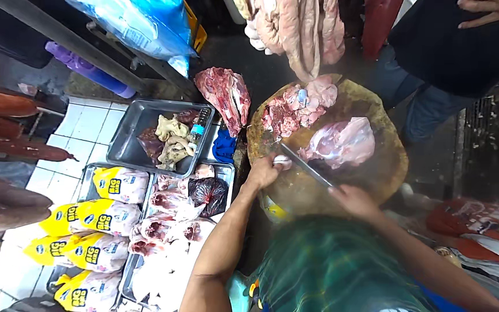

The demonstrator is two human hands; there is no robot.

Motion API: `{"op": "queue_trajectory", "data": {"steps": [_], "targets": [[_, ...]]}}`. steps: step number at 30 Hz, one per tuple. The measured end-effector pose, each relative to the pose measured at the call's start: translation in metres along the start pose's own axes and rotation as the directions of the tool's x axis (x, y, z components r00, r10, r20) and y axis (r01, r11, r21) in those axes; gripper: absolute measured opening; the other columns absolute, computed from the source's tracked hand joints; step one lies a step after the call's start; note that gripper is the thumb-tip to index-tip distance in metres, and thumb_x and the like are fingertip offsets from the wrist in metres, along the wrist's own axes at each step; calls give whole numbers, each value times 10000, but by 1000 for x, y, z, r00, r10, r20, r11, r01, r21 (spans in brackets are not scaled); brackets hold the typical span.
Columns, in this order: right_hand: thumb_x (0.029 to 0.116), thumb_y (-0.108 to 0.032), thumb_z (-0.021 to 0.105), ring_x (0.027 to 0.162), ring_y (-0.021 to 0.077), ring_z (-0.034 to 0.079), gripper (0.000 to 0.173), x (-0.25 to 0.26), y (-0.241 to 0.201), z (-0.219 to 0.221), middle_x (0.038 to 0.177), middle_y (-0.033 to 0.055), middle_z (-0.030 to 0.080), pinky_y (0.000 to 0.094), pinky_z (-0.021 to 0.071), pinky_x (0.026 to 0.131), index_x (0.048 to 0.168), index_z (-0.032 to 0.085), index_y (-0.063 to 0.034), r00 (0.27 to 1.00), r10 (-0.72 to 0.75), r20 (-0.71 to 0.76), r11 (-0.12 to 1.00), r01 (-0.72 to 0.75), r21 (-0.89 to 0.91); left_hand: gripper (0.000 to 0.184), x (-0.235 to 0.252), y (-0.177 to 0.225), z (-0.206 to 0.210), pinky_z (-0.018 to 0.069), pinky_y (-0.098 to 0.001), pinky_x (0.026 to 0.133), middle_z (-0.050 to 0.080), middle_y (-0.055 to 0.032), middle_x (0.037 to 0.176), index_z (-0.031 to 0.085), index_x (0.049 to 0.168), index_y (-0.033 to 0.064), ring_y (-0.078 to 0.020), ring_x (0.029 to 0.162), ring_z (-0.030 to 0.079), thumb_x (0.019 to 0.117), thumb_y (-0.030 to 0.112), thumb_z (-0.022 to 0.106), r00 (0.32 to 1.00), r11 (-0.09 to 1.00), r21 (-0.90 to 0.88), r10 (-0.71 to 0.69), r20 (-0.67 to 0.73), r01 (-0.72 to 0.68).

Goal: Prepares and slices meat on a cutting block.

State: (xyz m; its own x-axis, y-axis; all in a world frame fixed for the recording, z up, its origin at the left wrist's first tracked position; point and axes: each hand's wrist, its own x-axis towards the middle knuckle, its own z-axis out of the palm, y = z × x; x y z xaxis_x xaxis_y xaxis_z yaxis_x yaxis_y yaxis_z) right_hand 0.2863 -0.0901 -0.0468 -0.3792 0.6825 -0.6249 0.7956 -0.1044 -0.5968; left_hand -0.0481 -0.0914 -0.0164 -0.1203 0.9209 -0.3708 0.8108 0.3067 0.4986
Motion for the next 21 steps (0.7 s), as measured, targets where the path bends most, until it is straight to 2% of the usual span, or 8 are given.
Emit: {"op": "queue_trajectory", "data": {"steps": [5, 9, 12, 14, 15, 17, 19, 21], "targets": [[1064, -633, 314, 928, 330, 693, 679, -2, -6, 3, 966, 175, 694, 562, 543, 863, 1184, 655, -58, 989, 59, -136, 998, -58, 11, 466, 6, 6, 34, 544, -652, 902, 710, -195, 1111, 688, 1239, 99, -396, 1046, 691, 968, 477, 661, 992, 989, 119, -99, 83, 88], [1080, -575, 323, 848, 319, 692, 618, -24, -33, -5, 854, 156, 676, 537, 552, 785, 1148, 644, -51, 955, -142, -260, 988, 120, -100, 596, -3, -6, 60, 552, -630, 922, 630, -165, 1327, 719, 1201, 126, -378, 1135, 657, 861, 615, 733, 986, 970, 177, -167, -28, 169], [1073, -518, 409, 649, 228, 655, 555, -26, -55, 3, 716, 89, 646, 456, 565, 621, 1119, 670, -30, 734, -463, -498, 881, 445, -163, 580, -3, -12, 78, 492, -550, 1065, 565, -92, 1454, 670, 1296, 149, -311, 1305, 562, 887, 559, 714, 979, 992, 103, -45, -198, 66], [1069, -512, 427, 624, 177, 655, 555, -16, -67, 11, 727, 70, 667, 405, 572, 579, 1161, 677, -25, 556, -586, -590, 782, 580, -230, 503, 2, -17, 92, 478, -514, 1101, 594, -93, 1439, 651, 1339, 128, -295, 1322, 567, 969, 469, 658, 970, 997, 73, 33, -241, -16], [1069, -512, 427, 631, 177, 662, 559, -10, -68, 15, 740, 73, 676, 401, 577, 584, 1174, 676, -23, 530, -606, -593, 765, 594, -250, 459, 5, -20, 99, 483, -503, 1091, 628, -93, 1393, 666, 1321, 121, -291, 1298, 586, 999, 445, 627, 960, 996, 81, 61, -273, -40], [1069, -515, 416, 694, 250, 702, 564, 4, -53, 25, 778, 111, 695, 468, 598, 644, 1167, 669, -21, 693, -538, -479, 841, 478, -253, 381, 7, -24, 109, 499, -489, 1063, 677, -90, 1309, 702, 1270, 118, -283, 1244, 620, 1033, 390, 581, 940, 993, 98, 88, -331, -59], [1073, -596, 337, 918, 353, 716, 633, 15, -39, 18, 934, 179, 709, 577, 574, 828, 1182, 642, -52, 955, -222, -196, 955, 173, -241, 315, 6, -24, 114, 518, -493, 1031, 708, -97, 1233, 742, 1192, 114, -287, 1190, 647, 1037, 334, 578, 921, 991, 108, 113, -373, -78], [1060, -644, 292, 1015, 375, 693, 711, 14, -43, -1, 1004, 203, 702, 603, 544, 890, 1142, 664, -43, 995, -30, -94, 972, 7, -235, 291, 5, -25, 113, 512, -495, 1033, 715, -93, 1216, 760, 1144, 124, -280, 1183, 650, 1032, 327, 583, 911, 989, 124, 128, -392, -86]]}}
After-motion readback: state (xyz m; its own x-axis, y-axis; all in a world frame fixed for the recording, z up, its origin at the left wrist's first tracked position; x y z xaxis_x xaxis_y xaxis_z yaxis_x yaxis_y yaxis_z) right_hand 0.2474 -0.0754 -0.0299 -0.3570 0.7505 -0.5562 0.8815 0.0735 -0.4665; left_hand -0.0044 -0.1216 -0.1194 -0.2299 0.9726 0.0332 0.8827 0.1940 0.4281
